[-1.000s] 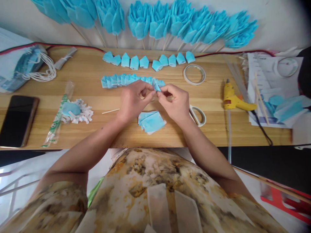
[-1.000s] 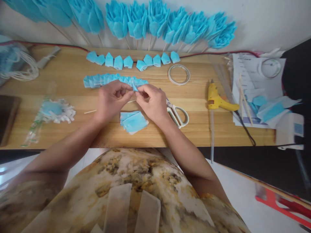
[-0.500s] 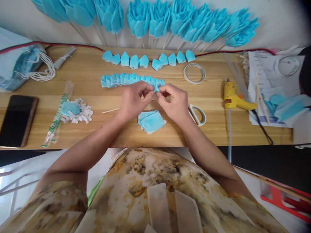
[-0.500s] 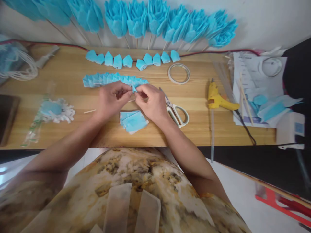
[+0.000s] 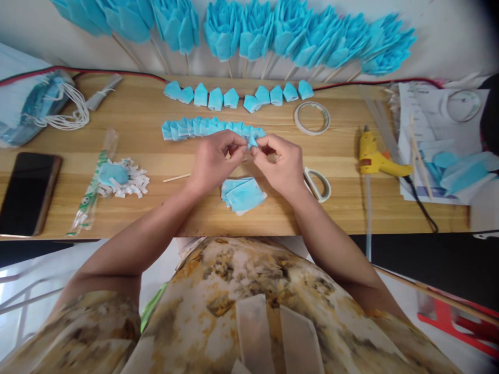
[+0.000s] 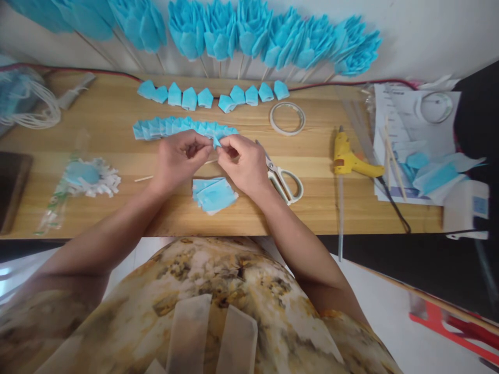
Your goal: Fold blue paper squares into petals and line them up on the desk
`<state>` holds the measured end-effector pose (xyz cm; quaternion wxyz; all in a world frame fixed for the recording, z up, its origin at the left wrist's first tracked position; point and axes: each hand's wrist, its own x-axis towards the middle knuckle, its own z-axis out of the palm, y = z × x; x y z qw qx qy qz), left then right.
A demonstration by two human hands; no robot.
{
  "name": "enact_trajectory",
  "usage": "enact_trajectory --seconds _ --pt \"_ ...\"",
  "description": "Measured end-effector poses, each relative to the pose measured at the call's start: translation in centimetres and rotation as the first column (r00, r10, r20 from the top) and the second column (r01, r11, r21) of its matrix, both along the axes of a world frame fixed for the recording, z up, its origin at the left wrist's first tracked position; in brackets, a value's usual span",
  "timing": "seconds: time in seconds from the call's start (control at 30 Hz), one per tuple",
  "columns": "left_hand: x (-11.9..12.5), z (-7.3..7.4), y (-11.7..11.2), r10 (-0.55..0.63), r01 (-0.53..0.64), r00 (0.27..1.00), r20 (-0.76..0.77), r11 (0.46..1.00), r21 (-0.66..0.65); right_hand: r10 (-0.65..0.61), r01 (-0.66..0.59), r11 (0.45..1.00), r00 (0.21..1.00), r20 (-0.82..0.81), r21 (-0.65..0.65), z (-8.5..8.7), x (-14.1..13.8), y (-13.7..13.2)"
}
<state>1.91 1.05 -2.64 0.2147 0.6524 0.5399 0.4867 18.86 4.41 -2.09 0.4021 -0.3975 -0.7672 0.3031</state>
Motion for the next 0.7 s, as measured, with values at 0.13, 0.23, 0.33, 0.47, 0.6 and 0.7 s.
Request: enact_trajectory --seconds 0.13,0.23,0.33,0.47,0.6,0.7 --pt "0.05 0.07 -0.05 0.000 0.000 1.000 -0.014 1.000 0.012 0.010 -0.016 0.994 0.998 -0.057 -0.112 0.30 0.01 -0.05" --pt "0.07 0.14 -0.06 -0.003 0.003 1.000 -0.015 1.000 0.013 0.015 -0.029 0.986 0.996 -0.083 -0.165 0.36 0.03 0.01" --pt "0.05 0.15 -0.04 0.005 -0.005 1.000 -0.001 1.000 0.014 0.038 -0.061 0.978 0.992 -0.118 -0.199 0.29 0.04 0.09" --pt "-0.01 0.10 -0.05 0.014 -0.014 1.000 0.004 1.000 0.027 0.060 -0.084 0.974 0.991 -0.118 -0.208 0.07 0.03 0.24" --pt "0.01 0.08 -0.10 0.012 -0.011 1.000 -0.019 0.999 0.031 0.047 -0.068 0.980 0.993 -0.110 -0.189 -0.23 0.09 0.38" --pt "0.05 0.07 -0.10 0.017 -0.015 0.999 -0.042 0.999 0.045 0.035 -0.050 0.983 0.995 -0.090 -0.175 -0.29 0.14 0.41"
